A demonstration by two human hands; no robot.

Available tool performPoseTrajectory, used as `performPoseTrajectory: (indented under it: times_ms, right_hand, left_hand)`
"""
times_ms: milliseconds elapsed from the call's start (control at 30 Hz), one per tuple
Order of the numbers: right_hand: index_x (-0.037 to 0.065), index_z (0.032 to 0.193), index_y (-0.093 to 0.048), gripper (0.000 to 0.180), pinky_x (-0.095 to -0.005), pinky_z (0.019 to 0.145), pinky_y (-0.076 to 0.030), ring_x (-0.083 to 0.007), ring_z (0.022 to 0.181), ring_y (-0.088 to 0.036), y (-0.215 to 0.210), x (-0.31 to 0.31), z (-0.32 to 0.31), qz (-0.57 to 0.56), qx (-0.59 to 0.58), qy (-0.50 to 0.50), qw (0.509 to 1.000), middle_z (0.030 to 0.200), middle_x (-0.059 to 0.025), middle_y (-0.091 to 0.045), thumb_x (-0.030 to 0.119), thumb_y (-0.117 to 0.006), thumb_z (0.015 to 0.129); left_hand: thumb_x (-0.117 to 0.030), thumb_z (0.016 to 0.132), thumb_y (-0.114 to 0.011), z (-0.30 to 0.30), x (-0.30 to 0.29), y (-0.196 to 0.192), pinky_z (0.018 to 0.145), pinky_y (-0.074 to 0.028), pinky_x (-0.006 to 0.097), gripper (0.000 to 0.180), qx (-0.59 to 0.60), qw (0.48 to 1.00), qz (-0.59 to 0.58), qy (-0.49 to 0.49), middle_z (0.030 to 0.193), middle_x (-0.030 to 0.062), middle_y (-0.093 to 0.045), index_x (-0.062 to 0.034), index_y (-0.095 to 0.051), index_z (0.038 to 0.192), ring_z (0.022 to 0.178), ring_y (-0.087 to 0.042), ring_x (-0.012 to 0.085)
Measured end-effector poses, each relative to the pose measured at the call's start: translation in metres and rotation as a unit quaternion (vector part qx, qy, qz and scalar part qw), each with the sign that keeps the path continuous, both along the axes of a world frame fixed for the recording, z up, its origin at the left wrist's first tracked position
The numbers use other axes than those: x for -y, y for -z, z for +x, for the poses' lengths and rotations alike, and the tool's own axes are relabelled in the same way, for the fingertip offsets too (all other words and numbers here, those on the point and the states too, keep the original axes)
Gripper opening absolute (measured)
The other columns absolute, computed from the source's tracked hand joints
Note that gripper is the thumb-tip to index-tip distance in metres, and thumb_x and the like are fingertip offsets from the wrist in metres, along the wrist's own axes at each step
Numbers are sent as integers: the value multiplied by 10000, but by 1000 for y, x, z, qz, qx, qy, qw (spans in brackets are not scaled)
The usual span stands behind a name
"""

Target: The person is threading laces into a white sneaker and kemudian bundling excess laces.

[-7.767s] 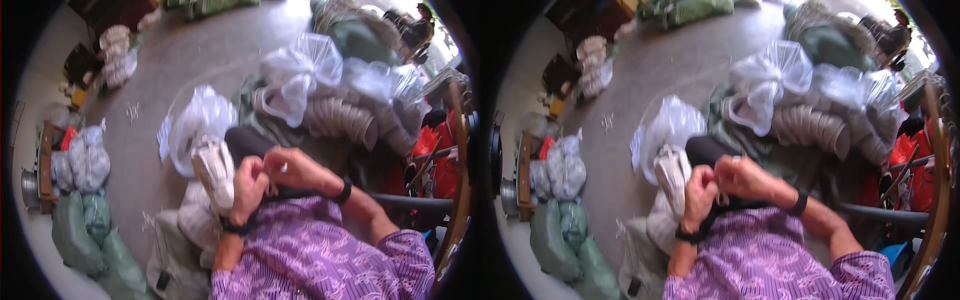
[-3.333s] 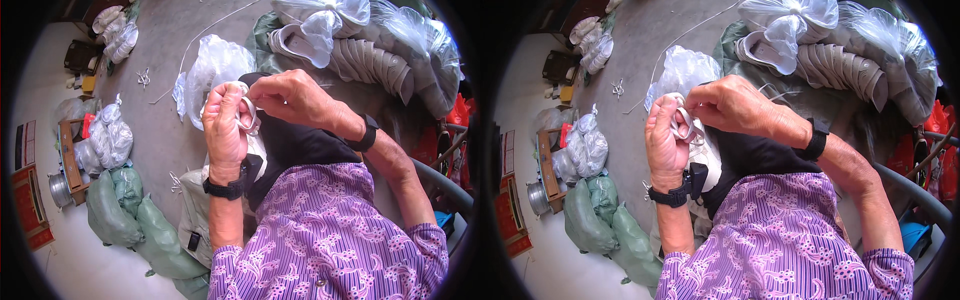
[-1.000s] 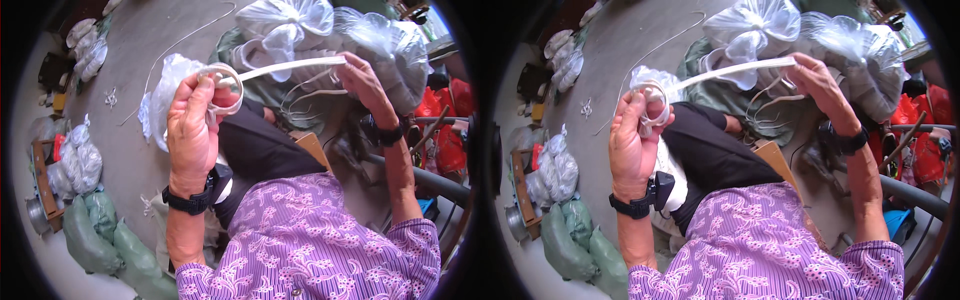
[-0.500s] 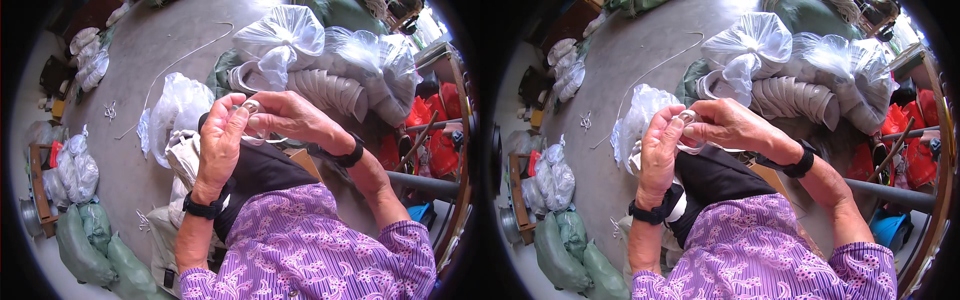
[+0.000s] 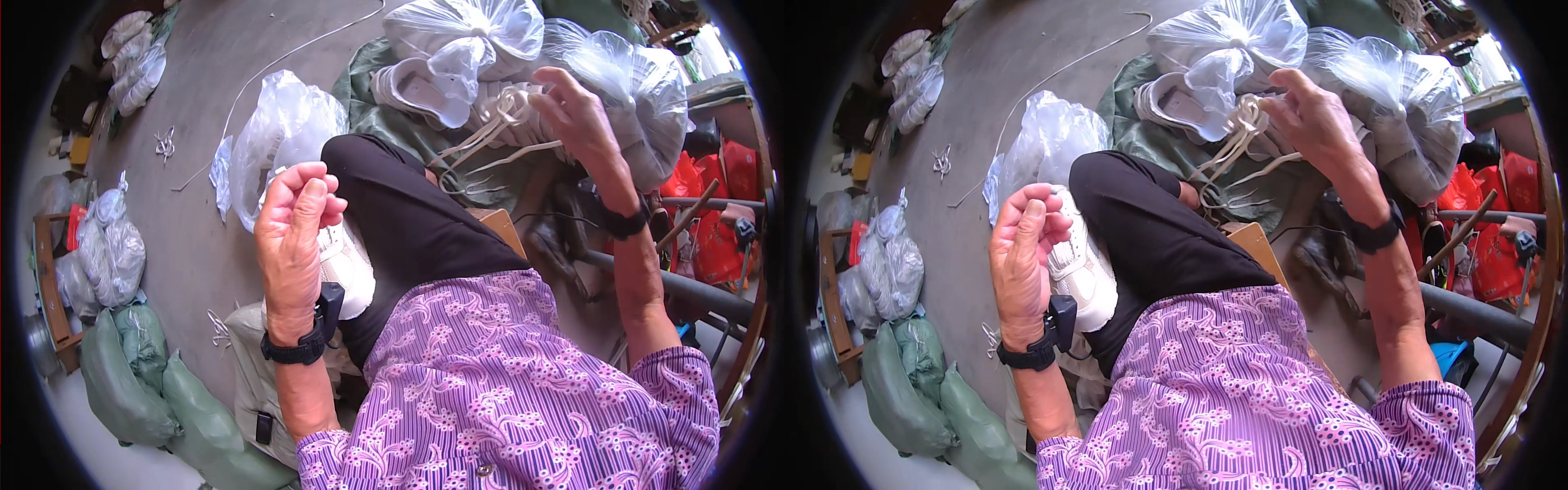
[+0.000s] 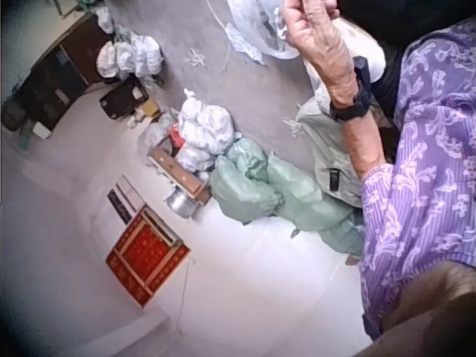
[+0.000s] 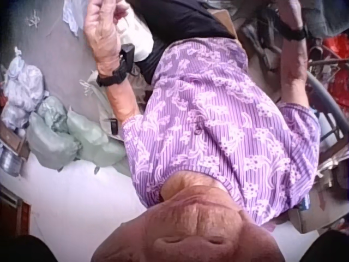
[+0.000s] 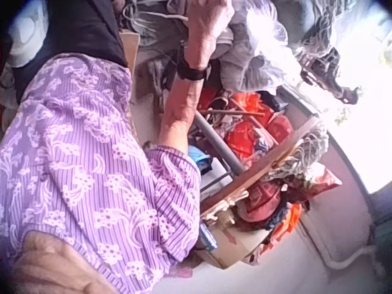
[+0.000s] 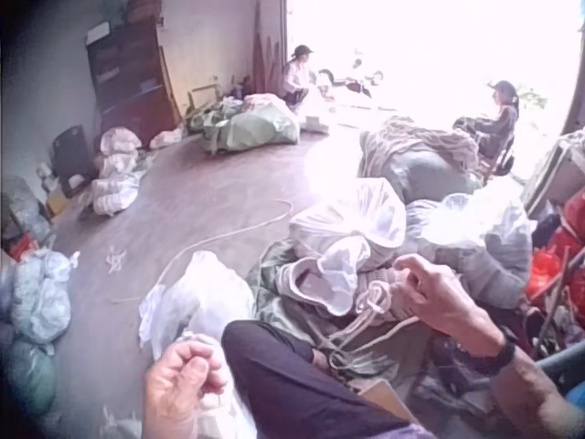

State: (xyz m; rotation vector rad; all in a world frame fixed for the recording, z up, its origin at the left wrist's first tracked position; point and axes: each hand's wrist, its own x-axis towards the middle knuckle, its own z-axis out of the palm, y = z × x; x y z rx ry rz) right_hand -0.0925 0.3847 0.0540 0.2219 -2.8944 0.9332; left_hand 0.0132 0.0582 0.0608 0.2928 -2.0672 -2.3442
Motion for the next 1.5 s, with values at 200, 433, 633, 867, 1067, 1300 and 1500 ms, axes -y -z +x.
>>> performPoseTrajectory:
  times_ms: [200, 433, 633, 867, 1067, 1300, 1500]
  right_hand:
    - [58, 1037, -590, 189, -290, 634, -480, -150, 673, -575, -40, 80, 56, -206, 4, -227, 952, 785, -88, -602, 21, -568, 853]
    - [45, 874, -530, 211, -414, 527, -472, -317, 683, -609, -18, 139, 113, -238, 51, -432, 868, 783, -95, -590, -28, -584, 683]
    - [38, 941, -569, 207, -385, 541, -469, -310, 652, -605, 12, 91, 106, -205, 108, -359, 904, 776, -118, -595, -19, -585, 743]
    - [20, 905, -555, 132, -264, 609, -458, -110, 689, -556, 13, 10, 71, -52, 76, -201, 975, 760, -65, -563, -80, -528, 823]
    - [48, 921, -553, 94, -268, 606, -429, -114, 651, -522, 41, -34, 37, 9, 11, -134, 991, 741, -51, -554, -7, -537, 847]
    - [56, 961, -570, 81, -315, 629, -457, -233, 655, -580, 54, -51, 1, 105, -35, -90, 990, 759, -118, -597, 70, -531, 891]
    - [60, 991, -594, 152, -347, 750, -491, -300, 868, -622, 72, -26, -26, 141, -119, -117, 976, 965, -133, -609, 46, -546, 847]
  left_hand:
    - [-424, 992, -380, 20, -16, -17, 693, -493, 257, 481, 94, 977, 69, 180, 908, 86, -659, -10, -609, 1079, 770, -625, 127]
    - [-256, 978, -455, 42, -21, 5, 842, -475, 310, 309, 95, 955, 271, 74, 962, 100, -626, 20, -585, 1021, 886, -608, 168]
    - [-257, 985, -430, 51, 30, -8, 821, -445, 403, 223, -30, 895, 441, -55, 825, 31, -502, -64, -513, 911, 774, -487, 178]
    - [-221, 985, -412, 76, 86, 11, 772, -399, 368, 222, -90, 880, 429, -185, 773, 25, -497, -60, -530, 888, 700, -457, 168]
    - [-213, 990, -391, 103, 128, 16, 728, -414, 364, 264, -114, 841, 448, -280, 747, 30, -530, -48, -567, 884, 655, -467, 168]
    - [-188, 966, -435, 112, 146, 37, 661, -377, 323, 208, -117, 830, 436, -327, 729, 27, -501, -31, -561, 911, 609, -431, 145]
    - [-267, 960, -512, 80, 79, 34, 392, -264, 204, 231, 80, 969, 63, -223, 578, -56, -411, -64, -616, 995, 430, -308, 31]
